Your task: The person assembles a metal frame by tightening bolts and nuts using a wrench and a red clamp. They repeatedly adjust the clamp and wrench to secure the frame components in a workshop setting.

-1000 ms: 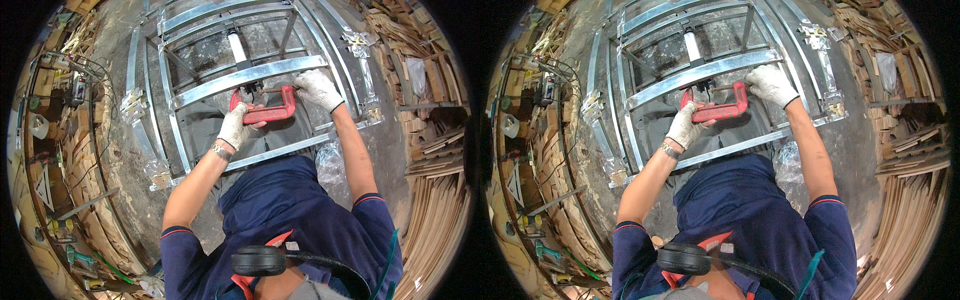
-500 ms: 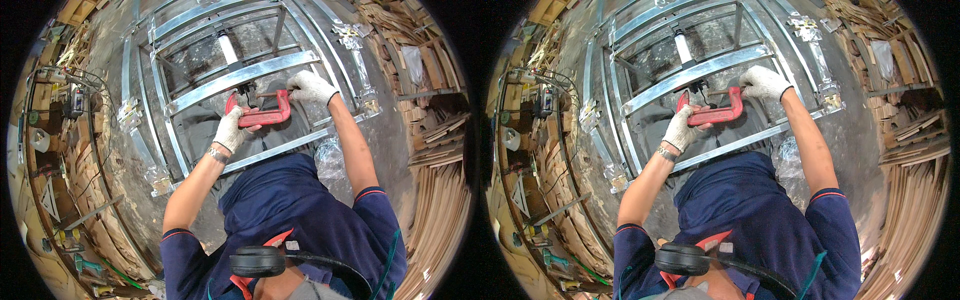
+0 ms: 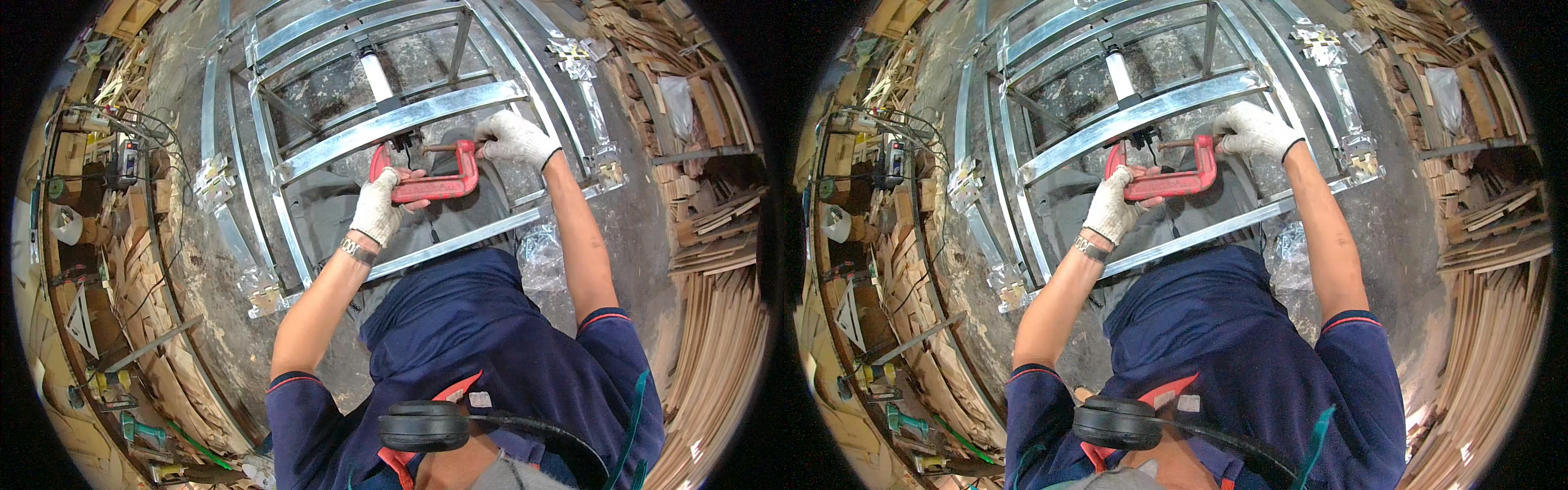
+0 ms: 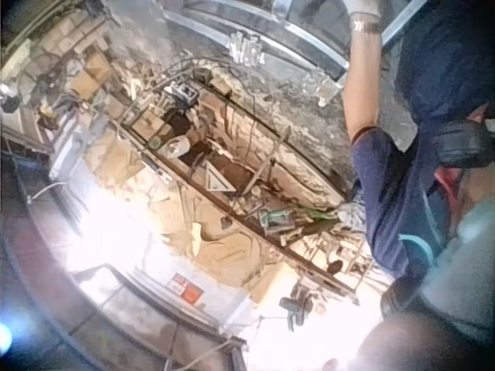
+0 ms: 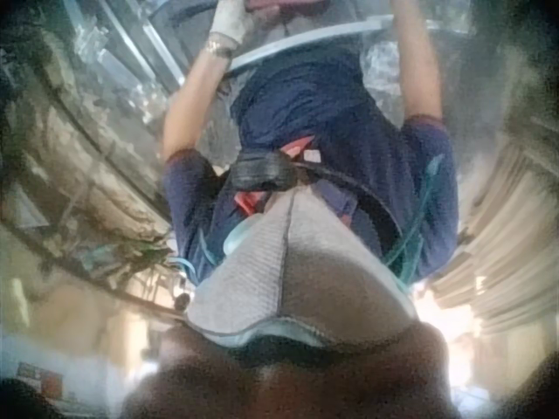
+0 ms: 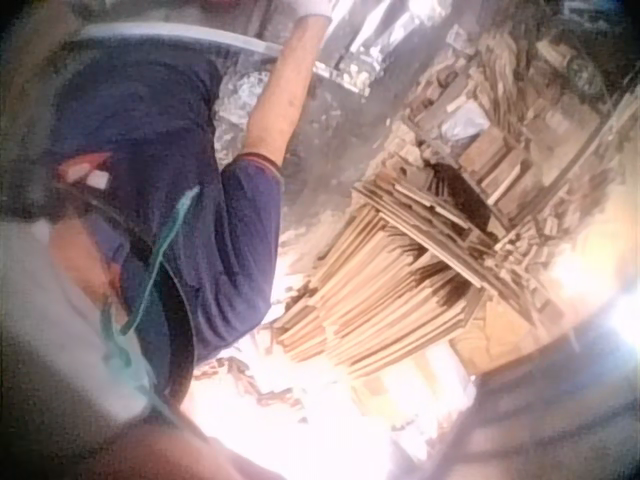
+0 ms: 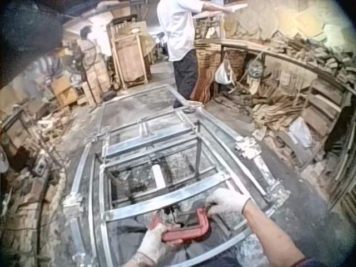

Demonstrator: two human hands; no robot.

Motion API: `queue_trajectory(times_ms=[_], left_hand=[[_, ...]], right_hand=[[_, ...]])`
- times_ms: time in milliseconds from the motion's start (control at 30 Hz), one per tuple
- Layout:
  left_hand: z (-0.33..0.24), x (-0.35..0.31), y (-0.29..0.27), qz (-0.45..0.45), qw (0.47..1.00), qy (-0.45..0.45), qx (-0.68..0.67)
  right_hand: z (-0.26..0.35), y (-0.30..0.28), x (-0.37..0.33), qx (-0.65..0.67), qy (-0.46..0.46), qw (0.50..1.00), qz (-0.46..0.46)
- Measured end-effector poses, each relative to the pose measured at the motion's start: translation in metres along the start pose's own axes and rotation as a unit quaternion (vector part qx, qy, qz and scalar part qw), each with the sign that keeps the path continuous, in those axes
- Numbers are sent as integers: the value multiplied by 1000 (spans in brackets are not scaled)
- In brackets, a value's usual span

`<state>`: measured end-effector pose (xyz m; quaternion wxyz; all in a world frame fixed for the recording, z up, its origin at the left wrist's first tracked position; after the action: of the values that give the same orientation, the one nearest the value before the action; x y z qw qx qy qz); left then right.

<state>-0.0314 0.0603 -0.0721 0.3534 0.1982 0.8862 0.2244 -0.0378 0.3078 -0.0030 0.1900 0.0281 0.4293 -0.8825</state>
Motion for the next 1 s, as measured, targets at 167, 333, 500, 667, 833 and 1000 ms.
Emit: queue_trajectory(times_ms=[167,333,500,667,833,1000], left_hand=[[3,3,-2,1,999,-19,-39],[4,1,-10,-7,997,-28,-69],[4,2,-11,-2,998,-21,-56],[4,2,-8,2,998,-25,-64],[7,2,-8,0,996,-35,-77],[15,5,-3,4,993,-49,-106]], right_hand=[[5,-2,-2,-131,-94,981,-109],[5,9,3,-120,-73,988,-63],[5,5,2,-116,-81,986,-87],[15,-6,-5,-118,-104,978,-136],[13,-5,-3,-111,-65,983,-134],[4,-1,-3,-130,-36,987,-90]])
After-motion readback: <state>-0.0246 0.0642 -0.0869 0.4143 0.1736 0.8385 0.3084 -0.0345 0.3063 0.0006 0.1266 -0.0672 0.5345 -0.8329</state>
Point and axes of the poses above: each hand's wrist, its own x-axis towards the middle knuckle, its own y-axis out of the palm, z = x × y, the point moved 8 cm from there along x, towards the middle knuckle, and after that the axes turned 5 degrees about x, right-handed, at the moved point
